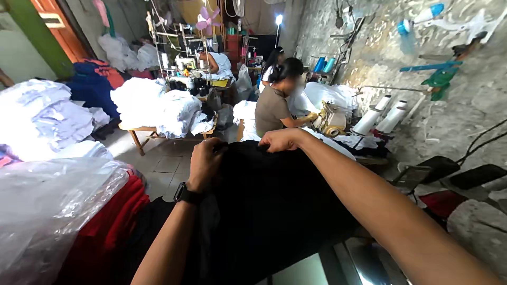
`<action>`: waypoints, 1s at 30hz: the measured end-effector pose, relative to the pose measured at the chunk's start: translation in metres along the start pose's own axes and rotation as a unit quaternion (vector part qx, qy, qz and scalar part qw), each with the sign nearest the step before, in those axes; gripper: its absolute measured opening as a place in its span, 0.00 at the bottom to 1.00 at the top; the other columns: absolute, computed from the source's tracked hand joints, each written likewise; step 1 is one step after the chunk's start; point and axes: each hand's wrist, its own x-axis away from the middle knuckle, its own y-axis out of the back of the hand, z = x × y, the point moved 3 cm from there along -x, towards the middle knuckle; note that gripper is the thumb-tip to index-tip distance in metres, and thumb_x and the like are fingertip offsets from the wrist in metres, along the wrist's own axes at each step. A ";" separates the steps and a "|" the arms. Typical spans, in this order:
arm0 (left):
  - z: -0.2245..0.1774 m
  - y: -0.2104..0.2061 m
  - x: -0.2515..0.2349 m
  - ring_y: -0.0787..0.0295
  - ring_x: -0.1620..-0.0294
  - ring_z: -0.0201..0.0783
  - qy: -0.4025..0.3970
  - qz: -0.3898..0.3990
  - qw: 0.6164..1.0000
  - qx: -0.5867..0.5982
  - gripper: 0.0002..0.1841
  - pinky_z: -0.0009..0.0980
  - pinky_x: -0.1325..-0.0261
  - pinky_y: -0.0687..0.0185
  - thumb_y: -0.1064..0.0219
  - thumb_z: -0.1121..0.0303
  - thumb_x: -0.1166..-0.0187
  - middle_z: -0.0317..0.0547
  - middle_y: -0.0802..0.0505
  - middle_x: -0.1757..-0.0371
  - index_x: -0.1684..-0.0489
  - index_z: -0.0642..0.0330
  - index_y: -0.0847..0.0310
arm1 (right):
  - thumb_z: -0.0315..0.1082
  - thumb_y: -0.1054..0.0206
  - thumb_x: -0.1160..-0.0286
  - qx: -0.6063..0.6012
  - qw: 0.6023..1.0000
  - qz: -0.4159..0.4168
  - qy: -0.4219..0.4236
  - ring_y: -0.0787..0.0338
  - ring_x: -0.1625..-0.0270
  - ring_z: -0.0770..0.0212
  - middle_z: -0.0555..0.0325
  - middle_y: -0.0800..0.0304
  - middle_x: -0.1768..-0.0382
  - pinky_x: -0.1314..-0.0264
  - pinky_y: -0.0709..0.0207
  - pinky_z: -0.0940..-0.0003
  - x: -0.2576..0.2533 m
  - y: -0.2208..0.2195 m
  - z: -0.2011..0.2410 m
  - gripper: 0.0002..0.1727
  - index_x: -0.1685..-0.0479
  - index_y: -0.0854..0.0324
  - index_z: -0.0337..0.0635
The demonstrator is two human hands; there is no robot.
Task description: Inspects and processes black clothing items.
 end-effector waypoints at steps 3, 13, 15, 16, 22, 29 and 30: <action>-0.001 -0.002 -0.003 0.05 0.54 0.42 -0.013 -0.020 1.000 0.009 0.08 0.53 0.46 0.11 0.24 0.67 0.25 0.45 0.04 0.56 0.54 0.57 0.08 | 0.21 0.47 0.14 0.015 0.999 -0.006 -0.034 0.19 0.57 0.61 0.47 0.17 0.55 0.50 0.23 0.60 -0.012 -0.005 -0.003 0.14 0.38 0.21 0.31; 0.046 0.013 0.039 0.20 0.70 0.30 0.183 0.016 0.951 0.247 0.17 0.31 0.64 0.22 0.44 0.59 0.08 0.41 0.10 0.60 0.35 0.60 0.18 | 0.43 0.61 0.09 -0.372 0.928 -0.001 0.026 0.12 0.67 0.80 0.74 0.10 0.71 0.62 0.15 0.79 -0.005 -0.031 -0.013 0.21 0.62 0.20 0.58; 0.050 0.024 0.065 0.23 0.77 0.26 0.194 -0.035 0.939 0.281 0.13 0.24 0.71 0.26 0.46 0.65 0.08 0.36 0.09 0.65 0.41 0.59 0.16 | 0.42 0.48 0.19 -0.373 0.923 0.047 0.082 0.11 0.64 0.82 0.78 0.08 0.68 0.59 0.14 0.80 -0.011 -0.036 -0.019 0.12 0.63 0.17 0.63; 0.049 0.028 0.077 0.23 0.78 0.25 0.196 -0.058 0.937 0.284 0.12 0.23 0.73 0.26 0.45 0.67 0.09 0.35 0.09 0.65 0.43 0.59 0.15 | 0.43 0.38 0.23 -0.373 0.920 0.069 0.103 0.10 0.63 0.82 0.78 0.07 0.67 0.59 0.14 0.80 -0.015 -0.038 -0.022 0.07 0.64 0.14 0.65; 0.041 0.045 0.117 0.13 0.70 0.24 0.173 -0.014 0.953 0.248 0.15 0.22 0.65 0.17 0.46 0.64 0.08 0.32 0.06 0.64 0.49 0.57 0.12 | 0.47 0.23 0.33 -0.336 0.928 0.070 0.147 0.11 0.58 0.87 0.85 0.07 0.62 0.53 0.14 0.82 -0.014 -0.049 -0.009 0.10 0.55 0.15 0.69; 0.010 0.041 0.114 0.25 0.79 0.13 0.026 0.149 0.864 0.481 0.14 0.11 0.77 0.32 0.42 0.66 0.09 0.33 0.05 0.66 0.50 0.59 0.09 | 0.40 0.31 0.20 -0.357 0.901 0.110 0.222 0.11 0.51 0.89 0.87 0.06 0.53 0.45 0.17 0.86 -0.013 -0.045 -0.029 0.11 0.46 0.13 0.71; 0.011 0.038 0.111 0.24 0.79 0.14 0.016 0.188 0.868 0.460 0.14 0.12 0.77 0.32 0.42 0.65 0.09 0.33 0.05 0.67 0.51 0.59 0.08 | 0.35 0.33 0.21 -0.344 0.917 0.082 0.186 0.12 0.56 0.90 0.86 0.07 0.58 0.50 0.18 0.87 -0.011 -0.044 -0.034 0.10 0.51 0.13 0.67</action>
